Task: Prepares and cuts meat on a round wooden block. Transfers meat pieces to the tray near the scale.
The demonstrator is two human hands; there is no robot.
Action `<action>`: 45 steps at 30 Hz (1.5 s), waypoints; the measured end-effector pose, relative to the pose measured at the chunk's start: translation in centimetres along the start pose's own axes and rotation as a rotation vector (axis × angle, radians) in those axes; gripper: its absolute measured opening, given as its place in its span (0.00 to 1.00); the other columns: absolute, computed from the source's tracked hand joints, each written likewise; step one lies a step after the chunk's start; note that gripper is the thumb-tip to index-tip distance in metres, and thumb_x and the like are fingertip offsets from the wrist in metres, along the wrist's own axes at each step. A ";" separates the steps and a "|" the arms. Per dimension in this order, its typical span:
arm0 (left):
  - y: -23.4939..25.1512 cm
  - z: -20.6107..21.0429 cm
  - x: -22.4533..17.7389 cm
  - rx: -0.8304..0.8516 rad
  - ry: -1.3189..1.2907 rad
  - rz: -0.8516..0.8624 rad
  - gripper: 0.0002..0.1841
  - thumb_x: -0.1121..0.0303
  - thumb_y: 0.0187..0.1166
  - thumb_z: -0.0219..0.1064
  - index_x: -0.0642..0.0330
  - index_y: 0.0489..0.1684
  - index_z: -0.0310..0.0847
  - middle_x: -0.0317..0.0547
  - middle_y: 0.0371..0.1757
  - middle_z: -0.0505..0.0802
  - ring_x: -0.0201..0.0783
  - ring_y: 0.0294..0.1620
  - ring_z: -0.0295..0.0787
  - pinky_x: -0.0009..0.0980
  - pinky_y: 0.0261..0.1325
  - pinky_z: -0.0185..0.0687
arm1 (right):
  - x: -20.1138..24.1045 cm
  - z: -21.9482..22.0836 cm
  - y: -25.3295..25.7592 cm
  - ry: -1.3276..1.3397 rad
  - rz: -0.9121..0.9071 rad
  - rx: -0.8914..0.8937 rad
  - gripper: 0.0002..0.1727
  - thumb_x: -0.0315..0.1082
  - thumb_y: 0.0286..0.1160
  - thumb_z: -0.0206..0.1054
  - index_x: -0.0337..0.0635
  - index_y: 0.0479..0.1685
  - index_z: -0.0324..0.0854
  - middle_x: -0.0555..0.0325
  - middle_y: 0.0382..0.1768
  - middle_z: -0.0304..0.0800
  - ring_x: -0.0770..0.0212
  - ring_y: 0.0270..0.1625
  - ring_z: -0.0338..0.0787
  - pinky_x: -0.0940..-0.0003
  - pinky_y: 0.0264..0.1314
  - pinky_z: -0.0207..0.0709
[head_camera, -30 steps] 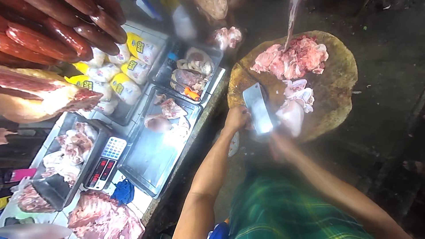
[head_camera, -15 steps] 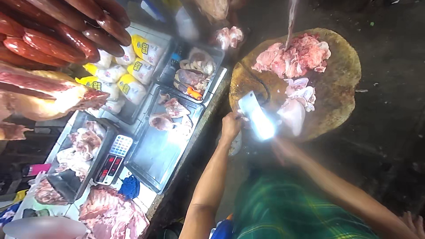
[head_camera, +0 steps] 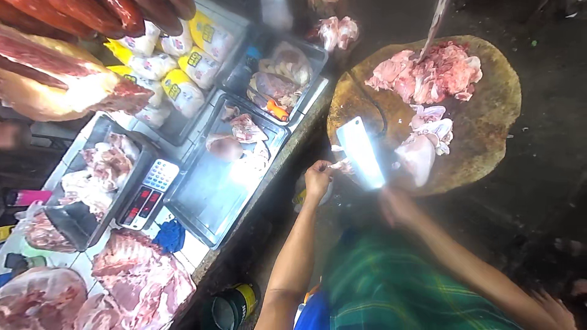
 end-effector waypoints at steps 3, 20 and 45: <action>0.5 -1.0 -0.7 -0.078 -0.137 0.025 0.08 0.66 0.79 0.74 0.62 0.46 0.88 0.43 0.36 0.97 0.36 0.32 0.94 0.35 0.40 0.93 | -3.5 -0.2 -1.0 -0.259 0.040 0.056 0.37 0.68 0.90 0.41 0.42 0.54 0.79 0.56 0.21 0.79 0.59 0.16 0.80 0.59 0.20 0.82; 3.6 -6.8 13.6 -0.175 -0.176 -0.510 0.13 0.65 0.81 0.68 0.67 0.50 0.88 0.50 0.43 0.98 0.41 0.38 0.98 0.40 0.47 0.96 | -8.4 -8.3 -11.4 -0.398 0.003 -0.259 0.34 0.69 0.85 0.46 0.49 0.44 0.82 0.63 0.18 0.77 0.62 0.18 0.78 0.60 0.22 0.75; 0.8 6.7 -2.8 0.204 0.788 -0.044 0.53 0.23 0.74 0.50 0.67 0.82 0.71 0.72 0.86 0.71 0.69 0.90 0.58 0.69 0.90 0.45 | -9.8 -9.5 -11.5 -0.281 -0.063 -0.521 0.31 0.63 0.88 0.48 0.43 0.47 0.81 0.62 0.20 0.80 0.64 0.20 0.81 0.61 0.25 0.79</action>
Point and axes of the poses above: each hand's wrist, its own y-axis towards the middle knuckle, its own z-axis out of the palm, x = y × z, the point moved 9 cm from there along y, towards the middle knuckle
